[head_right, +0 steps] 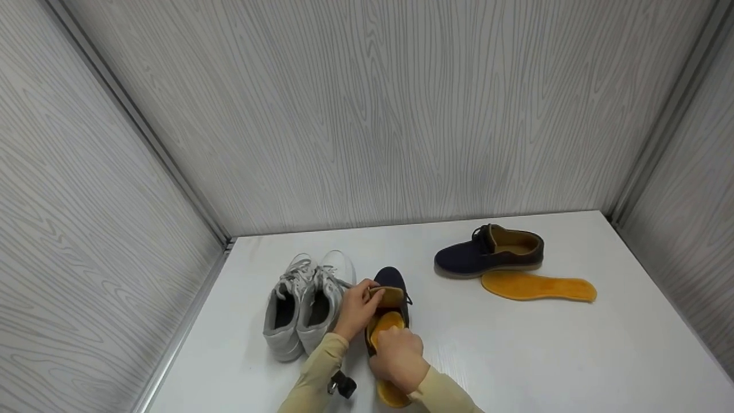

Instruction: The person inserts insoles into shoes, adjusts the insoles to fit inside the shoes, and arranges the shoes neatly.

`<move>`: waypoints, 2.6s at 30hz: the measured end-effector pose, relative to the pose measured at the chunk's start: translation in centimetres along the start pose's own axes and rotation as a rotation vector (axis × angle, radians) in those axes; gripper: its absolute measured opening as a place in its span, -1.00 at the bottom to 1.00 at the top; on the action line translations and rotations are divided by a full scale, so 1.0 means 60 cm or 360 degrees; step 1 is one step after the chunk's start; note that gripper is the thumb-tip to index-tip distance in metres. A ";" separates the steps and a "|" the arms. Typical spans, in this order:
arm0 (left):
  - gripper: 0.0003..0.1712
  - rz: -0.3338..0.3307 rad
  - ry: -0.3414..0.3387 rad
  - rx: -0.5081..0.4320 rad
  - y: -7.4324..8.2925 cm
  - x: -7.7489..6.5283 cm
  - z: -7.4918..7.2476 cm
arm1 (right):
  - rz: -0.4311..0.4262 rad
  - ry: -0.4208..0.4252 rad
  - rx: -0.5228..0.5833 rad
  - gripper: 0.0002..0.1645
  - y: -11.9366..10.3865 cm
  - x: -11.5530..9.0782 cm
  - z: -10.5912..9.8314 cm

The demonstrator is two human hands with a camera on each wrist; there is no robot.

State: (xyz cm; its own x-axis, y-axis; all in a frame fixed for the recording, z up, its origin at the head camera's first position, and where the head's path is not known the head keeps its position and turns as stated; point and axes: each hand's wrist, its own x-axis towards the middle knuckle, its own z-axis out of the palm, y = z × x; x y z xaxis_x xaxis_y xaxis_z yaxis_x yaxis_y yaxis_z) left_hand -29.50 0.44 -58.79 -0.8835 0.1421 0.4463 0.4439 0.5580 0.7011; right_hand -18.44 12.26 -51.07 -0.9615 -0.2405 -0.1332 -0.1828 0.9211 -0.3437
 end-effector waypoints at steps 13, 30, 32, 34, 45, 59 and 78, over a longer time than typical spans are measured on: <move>-0.54 -0.0514 -0.0049 -0.0438 -0.012 0.002 0.012 | -0.0035 0.0324 0.0051 -0.62 0.015 0.040 0.046; -0.51 -0.0436 0.0062 -0.0260 -0.016 0.000 0.020 | 0.0083 0.0356 -0.0114 -0.52 -0.006 0.024 0.048; -0.51 -0.0418 0.0082 -0.0241 -0.017 0.001 0.021 | 0.0062 0.0288 -0.0118 -0.53 -0.010 0.011 0.038; -0.50 -0.0399 0.0095 -0.0212 -0.018 0.003 0.021 | 0.0041 0.0220 -0.0119 -0.56 -0.013 -0.001 0.030; -0.49 -0.0391 0.0062 -0.0130 -0.015 0.005 0.020 | 0.0034 0.0262 -0.0051 -0.71 -0.014 0.016 0.040; -0.50 -0.0340 0.0062 -0.0140 -0.017 0.006 0.022 | 0.0049 0.0330 -0.0177 -0.69 -0.015 0.078 0.055; -0.51 -0.0413 0.0018 -0.0102 -0.026 0.002 0.023 | 0.0136 0.0308 -0.0192 -0.62 -0.001 0.107 0.094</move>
State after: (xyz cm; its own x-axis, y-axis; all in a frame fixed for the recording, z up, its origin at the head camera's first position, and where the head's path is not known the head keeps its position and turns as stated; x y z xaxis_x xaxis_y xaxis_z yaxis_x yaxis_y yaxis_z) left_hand -30.50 0.69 -60.60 -0.9674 -0.0082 0.2532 0.2119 0.5215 0.8265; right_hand -23.41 8.93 -57.14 -0.9938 -0.1076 0.0276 -0.1111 0.9683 -0.2238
